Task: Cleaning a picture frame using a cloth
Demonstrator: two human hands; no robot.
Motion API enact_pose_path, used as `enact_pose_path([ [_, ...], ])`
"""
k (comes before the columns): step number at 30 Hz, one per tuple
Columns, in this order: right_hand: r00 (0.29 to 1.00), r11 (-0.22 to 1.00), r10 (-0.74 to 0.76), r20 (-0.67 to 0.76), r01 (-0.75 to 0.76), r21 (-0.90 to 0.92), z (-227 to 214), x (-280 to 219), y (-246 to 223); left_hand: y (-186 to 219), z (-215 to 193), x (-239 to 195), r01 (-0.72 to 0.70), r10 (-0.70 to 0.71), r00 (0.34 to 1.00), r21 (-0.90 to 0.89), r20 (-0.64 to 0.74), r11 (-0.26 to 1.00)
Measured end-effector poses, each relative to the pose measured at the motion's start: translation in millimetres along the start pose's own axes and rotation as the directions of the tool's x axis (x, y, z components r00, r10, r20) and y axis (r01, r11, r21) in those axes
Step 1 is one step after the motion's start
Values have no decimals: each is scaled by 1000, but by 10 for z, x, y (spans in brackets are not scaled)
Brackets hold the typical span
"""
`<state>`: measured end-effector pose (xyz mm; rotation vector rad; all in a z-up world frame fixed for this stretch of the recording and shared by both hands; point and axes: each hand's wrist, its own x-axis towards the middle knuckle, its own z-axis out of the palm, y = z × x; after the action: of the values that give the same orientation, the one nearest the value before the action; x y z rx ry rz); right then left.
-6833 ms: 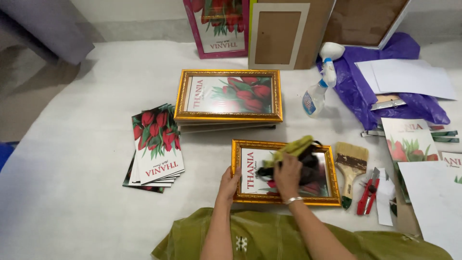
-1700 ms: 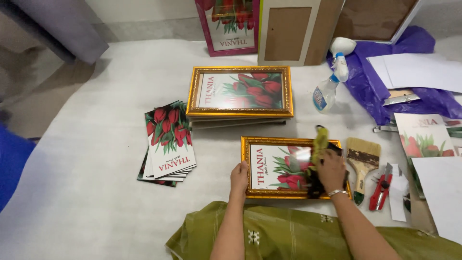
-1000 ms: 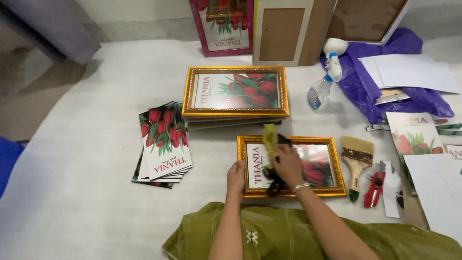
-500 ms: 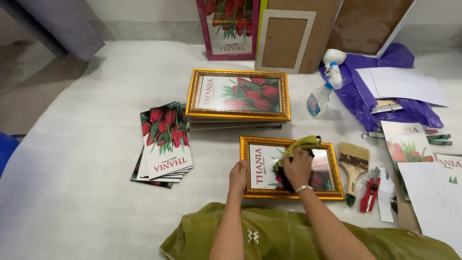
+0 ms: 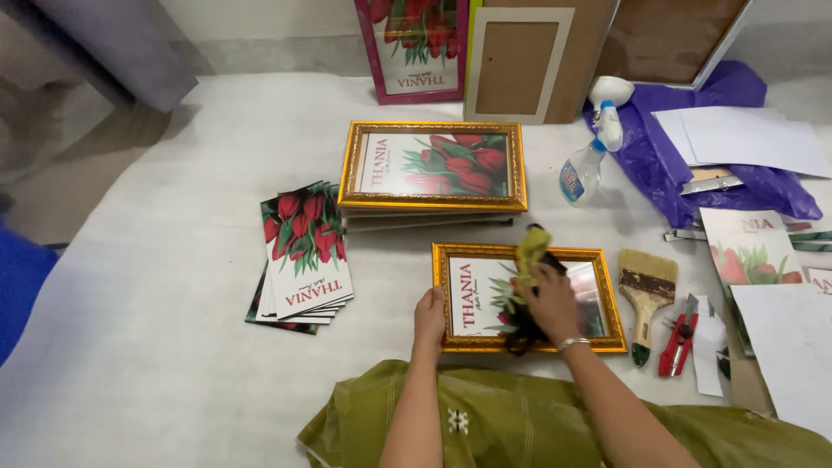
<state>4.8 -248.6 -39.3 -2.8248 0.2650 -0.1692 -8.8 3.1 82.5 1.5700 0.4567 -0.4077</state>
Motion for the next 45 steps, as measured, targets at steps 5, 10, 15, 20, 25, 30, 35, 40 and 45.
enact_pose_path([
  [5, 977, 954, 92, -195, -142, -263, 254, -60, 1275, -120, 15, 154, -34, 34, 999, -23, 13, 999],
  [10, 925, 963, 177, -335, -234, -136, 365, 11, 534, 88, 49, -11, -10, 10, 1000, 19, 7, 1000],
  [15, 968, 1000, 3, -251, -4, -5, 268, 36, -869, -433, 18, 432, -44, 44, 999, 50, -3, 998],
  [20, 979, 977, -187, -79, 193, 92, 70, -56, -1429, -794, -23, 780, -103, 104, 994, 82, -14, 991],
  [25, 906, 897, -423, 31, 414, 152, -79, -293, -654, -280, 23, 320, -17, 17, 1000, 57, -8, 998],
  [30, 988, 994, 57, -142, -70, -89, 133, -448, 947, 71, 56, -25, 14, -14, 1000, 4, -6, 1000],
  [35, 937, 976, 145, -319, -188, -107, 247, -470, 952, 81, 73, -14, 41, -41, 999, -9, 10, 999],
  [40, 991, 1000, 21, -133, -23, -14, 78, -458, -230, 114, 77, -23, 61, -61, 998, 3, 0, 998],
  [45, 929, 926, -348, 125, 320, 198, -81, -525, -1131, -627, 5, 628, -51, 51, 999, 34, 20, 998],
])
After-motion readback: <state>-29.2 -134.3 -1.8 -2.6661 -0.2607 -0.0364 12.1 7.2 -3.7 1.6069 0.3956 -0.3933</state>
